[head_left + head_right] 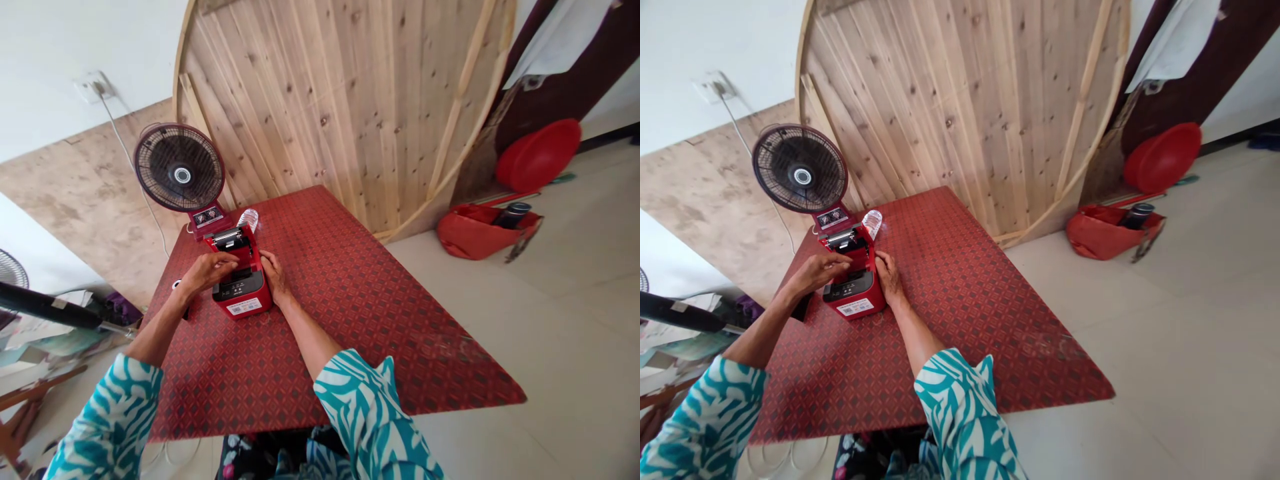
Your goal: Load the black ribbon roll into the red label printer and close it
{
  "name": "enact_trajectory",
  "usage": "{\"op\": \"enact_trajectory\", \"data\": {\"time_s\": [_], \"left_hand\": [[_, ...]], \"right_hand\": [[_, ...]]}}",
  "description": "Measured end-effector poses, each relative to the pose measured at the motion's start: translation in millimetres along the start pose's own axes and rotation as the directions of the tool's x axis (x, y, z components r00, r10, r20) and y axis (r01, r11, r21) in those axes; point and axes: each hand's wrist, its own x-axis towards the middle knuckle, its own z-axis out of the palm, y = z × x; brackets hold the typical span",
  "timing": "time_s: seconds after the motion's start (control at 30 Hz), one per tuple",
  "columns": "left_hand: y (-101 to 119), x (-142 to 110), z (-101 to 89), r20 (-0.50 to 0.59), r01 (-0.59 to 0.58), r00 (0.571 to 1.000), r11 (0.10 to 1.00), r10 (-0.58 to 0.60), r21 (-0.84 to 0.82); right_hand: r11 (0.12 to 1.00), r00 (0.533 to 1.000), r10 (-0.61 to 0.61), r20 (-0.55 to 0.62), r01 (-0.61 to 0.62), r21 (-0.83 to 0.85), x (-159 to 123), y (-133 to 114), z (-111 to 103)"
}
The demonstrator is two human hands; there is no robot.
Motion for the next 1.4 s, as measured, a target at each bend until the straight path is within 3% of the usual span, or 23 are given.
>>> {"op": "enact_trajectory", "data": {"time_s": [0.1,0.2,0.5,0.63,0.8,0.9,1.17,1.4], "left_hand": [[3,-31,-1.1,-0.015,0.023,1.0,1.0,-0.023,0.008],[6,-45,7.1,0.013,-0.023,1.0,1.0,0.023,0.002],[5,-35,17.7,-0.085,0.009,0.996,1.0,-0.01,-0.015],[8,-35,19.4,-0.134,-0.087,0.987,0.995,0.092,0.046],[8,-46,24.7,-0.242,-0.294,0.909,0.934,0.339,0.204],[10,-57,31.2,-0.28,-0.348,0.859,0.89,0.429,0.295],[14,-77,47.6,-0.348,-0.353,0.797,0.849,0.493,0.392],[9,-81,71.9,-0.509,-0.312,0.71,0.865,0.487,0.392]], "right_hand": [[1.0,1.0,0.012,0.004,-0.012,0.021,-1,0,0],[1.0,1.0,0.01,0.015,-0.011,0.026,-2,0,-1],[0.999,1.0,0.022,0.005,-0.023,0.023,-2,1,-1],[1.0,1.0,0.016,-0.005,-0.016,0.012,-2,-1,-1],[1.0,1.0,0.01,-0.004,-0.009,0.007,-2,1,-1],[1.0,1.0,-0.002,0.0,0.002,0.003,-2,2,-1],[0.999,1.0,0.0,0.0,0.0,0.039,0,8,-3],[0.997,0.998,0.063,-0.012,-0.062,0.044,3,5,-1]]}}
